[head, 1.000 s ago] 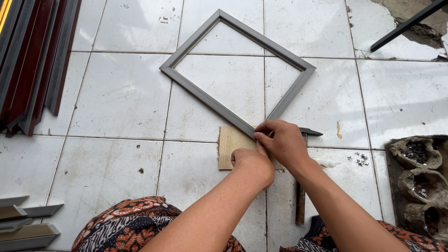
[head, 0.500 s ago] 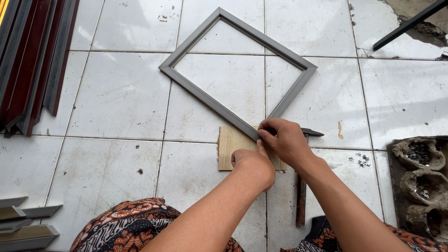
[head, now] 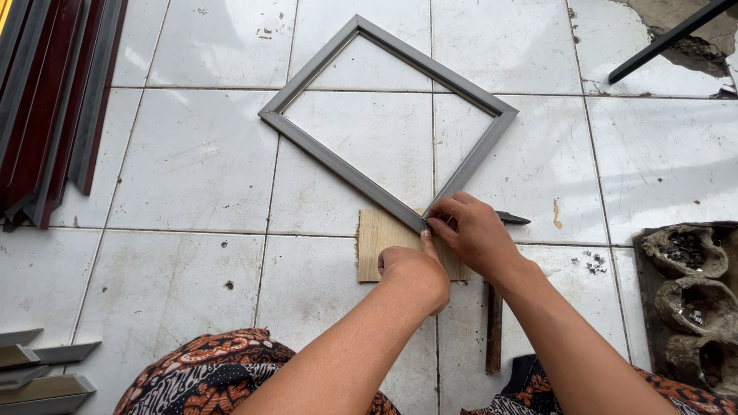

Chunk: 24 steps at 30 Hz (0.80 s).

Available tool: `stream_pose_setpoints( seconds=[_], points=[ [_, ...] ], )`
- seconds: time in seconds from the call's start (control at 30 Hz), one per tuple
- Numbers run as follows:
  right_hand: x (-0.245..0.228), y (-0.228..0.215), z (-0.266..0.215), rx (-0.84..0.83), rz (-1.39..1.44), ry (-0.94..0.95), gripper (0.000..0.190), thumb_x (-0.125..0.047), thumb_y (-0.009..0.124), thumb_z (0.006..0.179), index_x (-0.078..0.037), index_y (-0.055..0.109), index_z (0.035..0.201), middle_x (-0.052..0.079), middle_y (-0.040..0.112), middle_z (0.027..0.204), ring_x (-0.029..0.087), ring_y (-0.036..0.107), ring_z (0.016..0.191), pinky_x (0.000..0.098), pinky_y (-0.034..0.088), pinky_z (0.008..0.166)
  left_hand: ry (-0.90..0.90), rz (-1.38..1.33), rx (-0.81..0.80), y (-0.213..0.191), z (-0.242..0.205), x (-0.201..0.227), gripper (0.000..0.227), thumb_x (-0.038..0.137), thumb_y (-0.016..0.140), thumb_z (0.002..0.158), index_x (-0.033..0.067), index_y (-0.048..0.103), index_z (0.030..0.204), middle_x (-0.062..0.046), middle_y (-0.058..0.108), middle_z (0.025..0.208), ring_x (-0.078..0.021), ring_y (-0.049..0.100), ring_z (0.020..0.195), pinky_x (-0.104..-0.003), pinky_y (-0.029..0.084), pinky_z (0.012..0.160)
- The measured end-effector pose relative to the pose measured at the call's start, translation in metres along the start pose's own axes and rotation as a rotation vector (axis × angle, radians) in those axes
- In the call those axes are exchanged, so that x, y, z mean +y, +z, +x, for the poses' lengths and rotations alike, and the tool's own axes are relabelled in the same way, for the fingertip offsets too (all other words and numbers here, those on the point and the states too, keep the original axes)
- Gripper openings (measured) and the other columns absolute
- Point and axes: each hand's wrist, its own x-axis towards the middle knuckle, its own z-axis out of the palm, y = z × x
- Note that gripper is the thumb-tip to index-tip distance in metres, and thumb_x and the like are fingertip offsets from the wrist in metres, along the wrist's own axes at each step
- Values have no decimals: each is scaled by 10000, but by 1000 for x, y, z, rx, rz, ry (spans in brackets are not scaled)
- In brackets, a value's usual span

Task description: The person is securing the mitered corners of a picture frame by hammering nails into them while using a wooden block for support.

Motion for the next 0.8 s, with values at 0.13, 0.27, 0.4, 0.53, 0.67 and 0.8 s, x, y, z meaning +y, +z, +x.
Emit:
stream_pose_setpoints(
  seconds=[0.13,0.27,0.4,0.53,0.67,0.8],
  points=[
    [0,0,0,-10,13,19,128,-122,601,805,-85,660,912,127,600,794,243,623,767,329,528,648,4,-2,6,0,-1,1,971,46,641,606,-115,21,1335,-236,604,832,-365,602,723,-391,424,524],
    [1,2,0,4,35,20,124,-113,611,801,-91,675,905,131,604,784,239,624,751,311,532,635,-2,-9,-11,-1,-2,1,968,50,634,613,-110,13,1338,-237,599,840,-354,597,719,-366,404,509],
    [0,2,1,15,56,8,130,-94,617,793,-82,679,906,147,610,787,255,626,750,321,533,636,-3,-10,-26,-3,-3,1,969,45,634,616,-110,8,1340,-239,599,841,-352,596,721,-365,407,515],
    [-2,1,0,19,91,29,140,-77,626,783,-79,688,908,157,619,791,260,626,748,321,531,644,-12,-25,-30,-3,-4,0,962,78,634,643,-100,1,1346,-238,596,861,-361,600,739,-370,414,530],
    [0,3,-2,50,109,32,143,-69,633,780,-75,690,911,155,621,782,255,627,733,320,530,632,-2,-22,10,1,-1,0,940,90,623,644,-104,23,1340,-233,603,832,-363,610,729,-389,434,534],
    [1,3,-7,102,139,42,155,-98,640,783,-81,679,933,134,625,775,228,623,717,316,529,617,-13,-20,30,5,3,-2,938,140,629,674,-92,14,1343,-230,604,840,-361,611,739,-406,449,532]
  ],
)
